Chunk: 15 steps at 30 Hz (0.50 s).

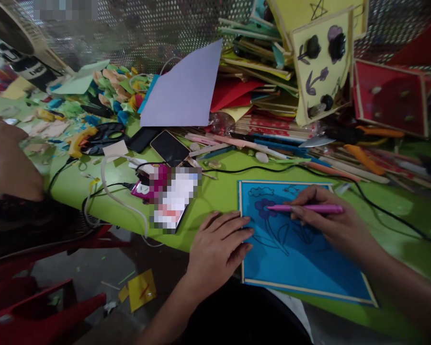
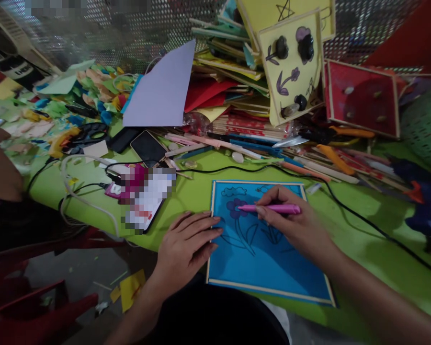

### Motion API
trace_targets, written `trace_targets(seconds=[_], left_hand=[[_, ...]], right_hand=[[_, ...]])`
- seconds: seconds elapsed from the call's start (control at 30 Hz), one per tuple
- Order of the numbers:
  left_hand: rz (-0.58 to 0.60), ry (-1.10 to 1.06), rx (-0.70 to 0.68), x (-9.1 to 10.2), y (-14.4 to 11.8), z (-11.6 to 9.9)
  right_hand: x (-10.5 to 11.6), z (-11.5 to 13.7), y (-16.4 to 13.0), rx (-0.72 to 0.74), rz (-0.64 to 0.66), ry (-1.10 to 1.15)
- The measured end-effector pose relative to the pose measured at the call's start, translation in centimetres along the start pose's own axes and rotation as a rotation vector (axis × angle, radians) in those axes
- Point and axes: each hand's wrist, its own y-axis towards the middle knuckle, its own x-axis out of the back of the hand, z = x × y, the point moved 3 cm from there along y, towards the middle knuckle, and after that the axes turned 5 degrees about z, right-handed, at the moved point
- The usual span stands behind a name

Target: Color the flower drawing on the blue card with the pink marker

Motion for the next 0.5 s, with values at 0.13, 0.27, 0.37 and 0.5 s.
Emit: trace_targets(seconds=[0.13,0.27,0.37,0.5], left_hand=[[-0.011,0.004,-0.009,0.10,0.01,-0.07],[-0.011,0.005,-0.018,0.08,0.00,-0.05],[-0.025,0.000,-0.020,0.10,0.03,-0.03],[-0.034,-0.010,-0.027,0.13,0.10,-0.03]], right_hand=[[-0.05,-0.10,-0.11,0.007,0.006,-0.019],[-0.16,-0.08,-0.20,0.005,-0.002,-0.032],[-0.17,-0.28,-0.32,-0.006,0.001,-0.032],[-0.13,-0.36,-0.30,0.014,0.012,-0.039]])
